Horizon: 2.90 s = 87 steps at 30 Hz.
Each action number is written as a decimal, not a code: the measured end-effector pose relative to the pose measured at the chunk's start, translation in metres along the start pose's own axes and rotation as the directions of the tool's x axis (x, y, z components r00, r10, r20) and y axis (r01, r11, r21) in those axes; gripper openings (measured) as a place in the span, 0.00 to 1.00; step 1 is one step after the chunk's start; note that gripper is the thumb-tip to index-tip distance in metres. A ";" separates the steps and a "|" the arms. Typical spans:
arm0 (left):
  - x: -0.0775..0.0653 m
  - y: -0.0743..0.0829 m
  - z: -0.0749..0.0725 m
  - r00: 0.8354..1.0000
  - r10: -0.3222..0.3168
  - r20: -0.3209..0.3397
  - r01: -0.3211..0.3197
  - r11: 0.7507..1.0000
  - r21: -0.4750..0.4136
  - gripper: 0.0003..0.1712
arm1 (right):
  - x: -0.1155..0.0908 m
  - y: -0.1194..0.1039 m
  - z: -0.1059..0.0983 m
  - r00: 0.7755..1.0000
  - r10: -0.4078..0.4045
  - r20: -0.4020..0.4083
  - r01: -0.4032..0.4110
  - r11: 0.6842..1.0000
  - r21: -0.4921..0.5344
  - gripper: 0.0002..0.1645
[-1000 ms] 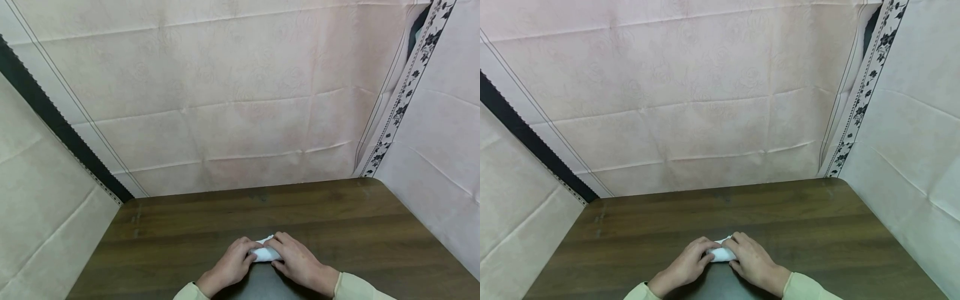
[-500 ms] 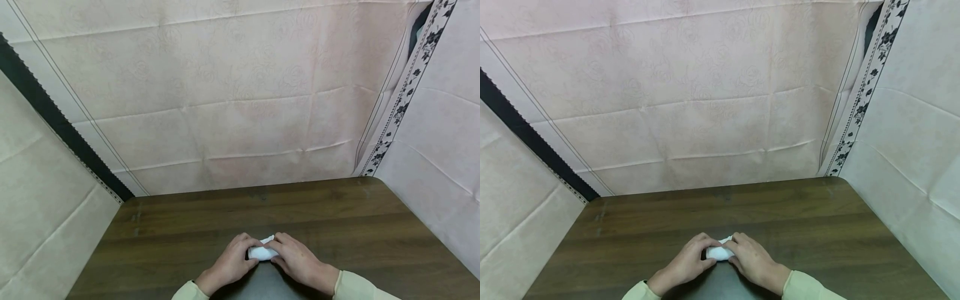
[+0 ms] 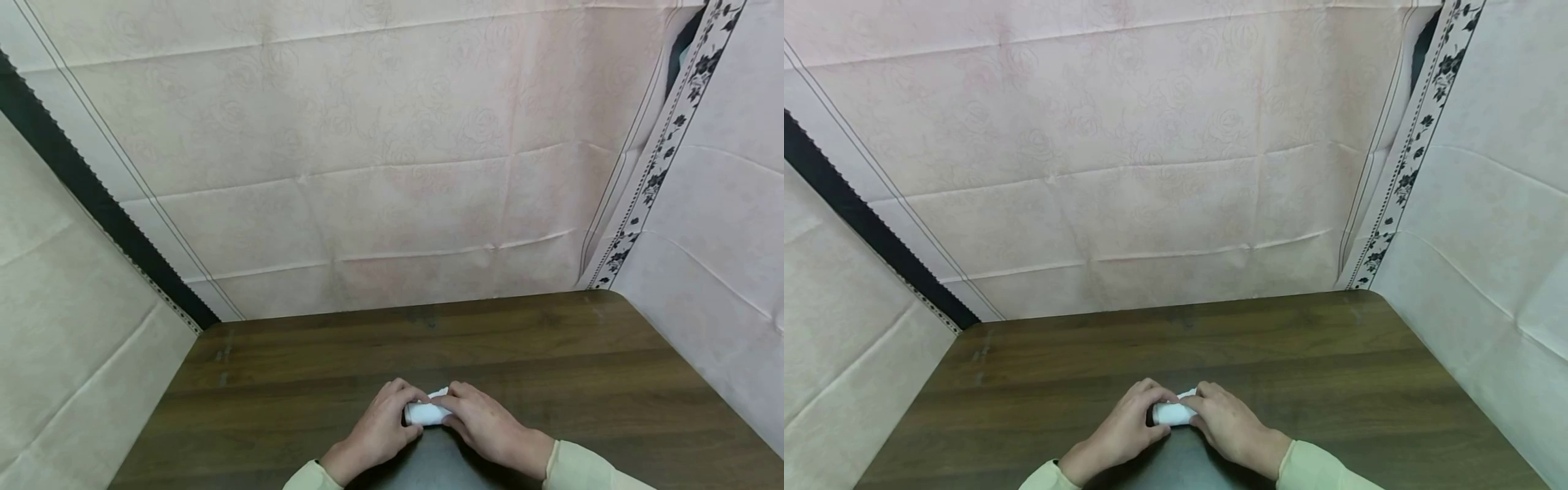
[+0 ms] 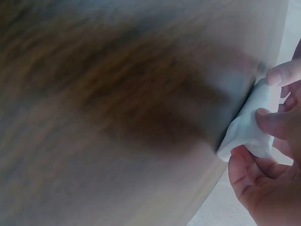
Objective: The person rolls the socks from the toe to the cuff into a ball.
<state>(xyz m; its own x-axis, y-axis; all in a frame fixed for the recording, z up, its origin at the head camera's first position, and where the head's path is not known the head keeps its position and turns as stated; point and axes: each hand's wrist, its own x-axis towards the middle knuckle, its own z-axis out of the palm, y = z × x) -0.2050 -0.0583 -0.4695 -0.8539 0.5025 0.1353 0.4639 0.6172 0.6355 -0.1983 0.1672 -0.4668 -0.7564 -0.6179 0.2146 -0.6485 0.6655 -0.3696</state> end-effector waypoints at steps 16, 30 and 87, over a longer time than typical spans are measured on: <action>0.001 -0.002 0.002 1.000 0.023 0.013 -0.024 1.000 0.017 0.18 | 0.003 -0.003 -0.005 0.997 0.035 0.068 -0.041 0.995 0.090 0.19; 0.001 -0.003 -0.002 0.996 0.007 0.088 -0.007 1.000 0.005 0.14 | 0.002 -0.004 0.001 0.999 0.048 0.013 -0.048 0.999 -0.007 0.22; 0.005 -0.005 0.000 0.996 -0.024 0.084 0.033 0.994 -0.108 0.13 | 0.002 -0.001 0.008 0.993 -0.040 -0.114 0.028 0.994 -0.105 0.25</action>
<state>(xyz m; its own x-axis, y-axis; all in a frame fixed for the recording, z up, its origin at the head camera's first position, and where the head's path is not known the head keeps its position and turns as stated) -0.2121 -0.0590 -0.4721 -0.8418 0.5368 0.0560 0.4077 0.5645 0.7177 -0.1985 0.1626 -0.4730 -0.7349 -0.5920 0.3308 -0.6745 0.6885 -0.2663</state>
